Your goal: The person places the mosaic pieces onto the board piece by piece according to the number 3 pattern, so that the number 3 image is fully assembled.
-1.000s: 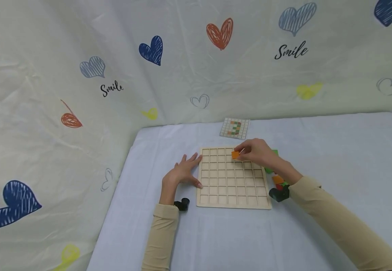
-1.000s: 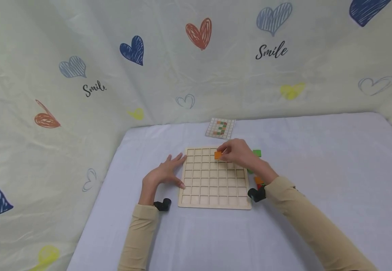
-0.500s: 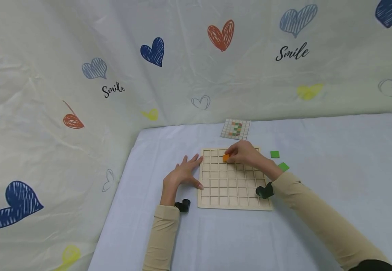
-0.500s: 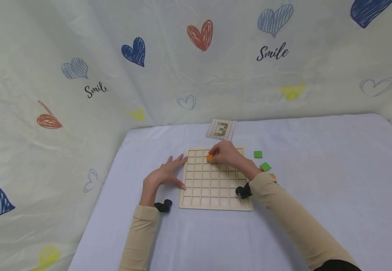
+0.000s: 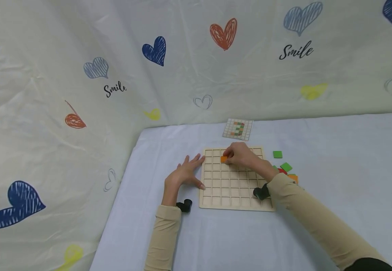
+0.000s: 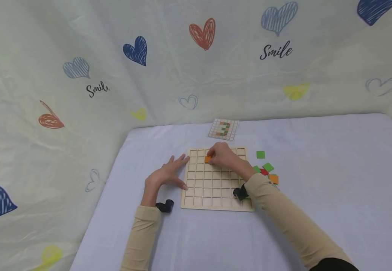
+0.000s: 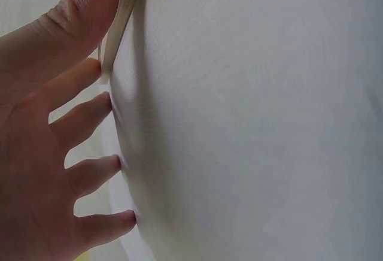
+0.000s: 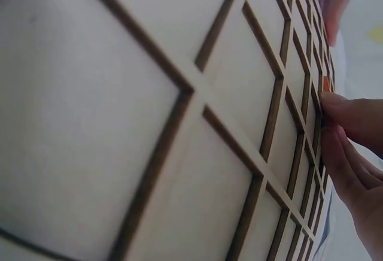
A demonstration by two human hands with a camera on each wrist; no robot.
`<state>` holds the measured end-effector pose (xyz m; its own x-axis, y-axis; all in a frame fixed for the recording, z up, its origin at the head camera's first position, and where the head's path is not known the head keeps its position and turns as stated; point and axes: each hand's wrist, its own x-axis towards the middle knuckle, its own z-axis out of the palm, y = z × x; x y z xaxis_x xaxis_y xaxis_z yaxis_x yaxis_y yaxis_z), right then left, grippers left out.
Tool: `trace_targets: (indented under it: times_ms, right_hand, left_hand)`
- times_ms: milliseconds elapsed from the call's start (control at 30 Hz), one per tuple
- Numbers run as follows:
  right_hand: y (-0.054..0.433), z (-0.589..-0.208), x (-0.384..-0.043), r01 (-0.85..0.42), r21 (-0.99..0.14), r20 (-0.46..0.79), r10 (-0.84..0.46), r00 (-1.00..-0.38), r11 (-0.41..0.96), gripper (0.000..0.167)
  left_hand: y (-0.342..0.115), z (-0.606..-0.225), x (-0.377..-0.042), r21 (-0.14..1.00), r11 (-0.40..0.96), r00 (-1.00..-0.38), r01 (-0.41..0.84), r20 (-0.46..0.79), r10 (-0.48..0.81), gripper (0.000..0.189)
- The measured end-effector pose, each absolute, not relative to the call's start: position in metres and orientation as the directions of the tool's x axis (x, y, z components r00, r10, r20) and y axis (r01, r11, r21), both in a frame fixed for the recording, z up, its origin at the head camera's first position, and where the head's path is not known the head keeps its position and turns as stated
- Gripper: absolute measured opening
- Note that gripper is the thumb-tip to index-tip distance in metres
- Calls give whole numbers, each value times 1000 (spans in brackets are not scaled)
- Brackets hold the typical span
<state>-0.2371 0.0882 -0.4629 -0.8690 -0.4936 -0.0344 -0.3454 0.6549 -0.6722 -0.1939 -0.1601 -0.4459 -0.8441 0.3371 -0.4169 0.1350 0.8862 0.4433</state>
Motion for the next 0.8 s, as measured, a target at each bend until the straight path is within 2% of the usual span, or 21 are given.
trace_targets:
  times_ms: [333, 800]
  right_hand:
    - [88, -466, -236, -461, -605, 59, -540, -839, 649, 23]
    - [111, -457, -226, -434, -608, 60, -507, -860, 665, 29]
  left_hand:
    - [-160, -447, -194, 444, 887, -846, 127, -419, 331, 117]
    - [-159, -447, -192, 439, 888, -851, 133, -408, 330, 117]
